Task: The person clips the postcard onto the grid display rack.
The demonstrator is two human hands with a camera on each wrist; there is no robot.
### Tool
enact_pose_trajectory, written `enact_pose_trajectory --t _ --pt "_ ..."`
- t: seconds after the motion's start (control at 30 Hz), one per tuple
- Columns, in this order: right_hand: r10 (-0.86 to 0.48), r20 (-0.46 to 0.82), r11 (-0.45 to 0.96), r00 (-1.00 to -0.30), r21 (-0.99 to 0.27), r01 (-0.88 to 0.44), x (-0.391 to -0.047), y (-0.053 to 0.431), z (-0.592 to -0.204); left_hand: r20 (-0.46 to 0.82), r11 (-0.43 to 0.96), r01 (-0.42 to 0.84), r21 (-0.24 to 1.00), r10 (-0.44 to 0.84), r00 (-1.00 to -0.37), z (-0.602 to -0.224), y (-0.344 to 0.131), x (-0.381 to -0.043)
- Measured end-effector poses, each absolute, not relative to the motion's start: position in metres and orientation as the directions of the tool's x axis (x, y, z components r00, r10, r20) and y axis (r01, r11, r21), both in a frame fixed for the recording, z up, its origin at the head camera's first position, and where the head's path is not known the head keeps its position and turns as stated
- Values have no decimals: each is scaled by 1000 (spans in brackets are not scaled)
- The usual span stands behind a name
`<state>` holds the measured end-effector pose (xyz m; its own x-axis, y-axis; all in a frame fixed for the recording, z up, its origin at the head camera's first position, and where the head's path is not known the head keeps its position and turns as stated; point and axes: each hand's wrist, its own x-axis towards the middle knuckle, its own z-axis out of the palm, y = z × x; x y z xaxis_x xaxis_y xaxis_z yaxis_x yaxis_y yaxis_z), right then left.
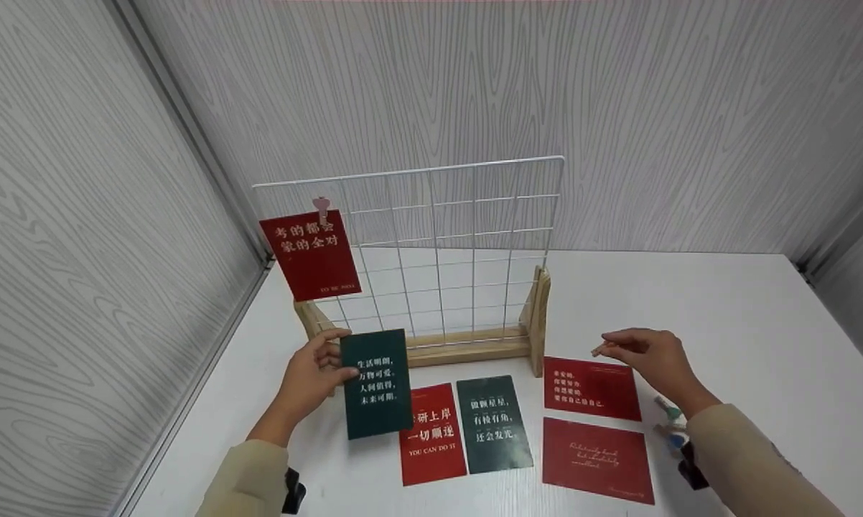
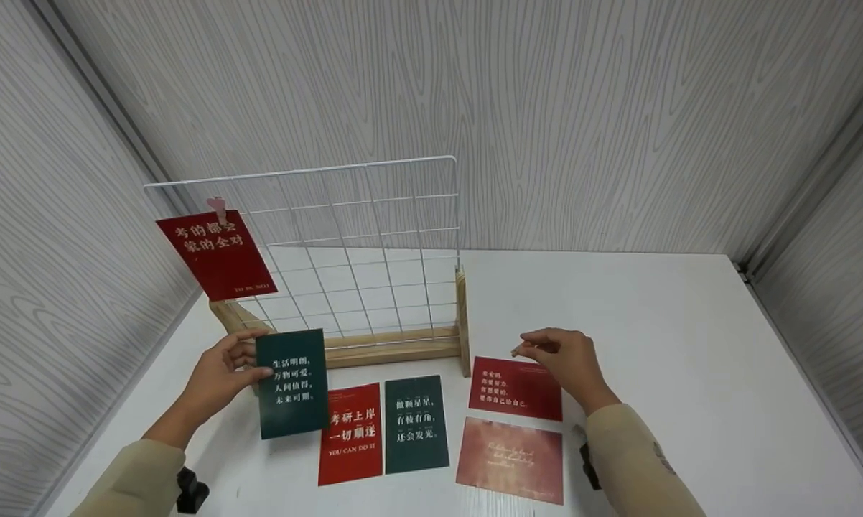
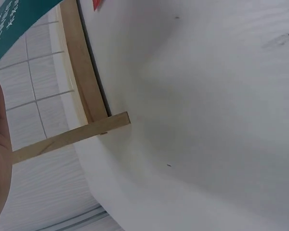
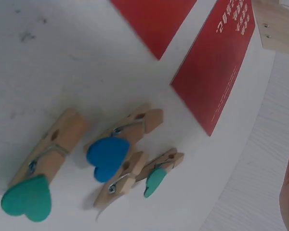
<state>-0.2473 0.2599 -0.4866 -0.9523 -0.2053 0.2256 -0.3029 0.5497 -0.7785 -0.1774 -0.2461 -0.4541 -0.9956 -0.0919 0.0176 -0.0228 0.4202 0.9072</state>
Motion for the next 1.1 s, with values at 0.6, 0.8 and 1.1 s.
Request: enact_pose_trajectory --t 0.6,0.8,1.1 --pt "-362 242 395 -900 -835 -383 -257 206 -459 56 391 22 920 -76 -996 -439 -226 -191" --pt "-385 243 359 -890 -849 -387 -263 185 -438 80 393 49 918 -63 -995 -427 -220 -194" --pt "-426 303 345 -852 -816 -463 -271 156 -415 160 374 142 917 -17 -987 -411 -214 -202"
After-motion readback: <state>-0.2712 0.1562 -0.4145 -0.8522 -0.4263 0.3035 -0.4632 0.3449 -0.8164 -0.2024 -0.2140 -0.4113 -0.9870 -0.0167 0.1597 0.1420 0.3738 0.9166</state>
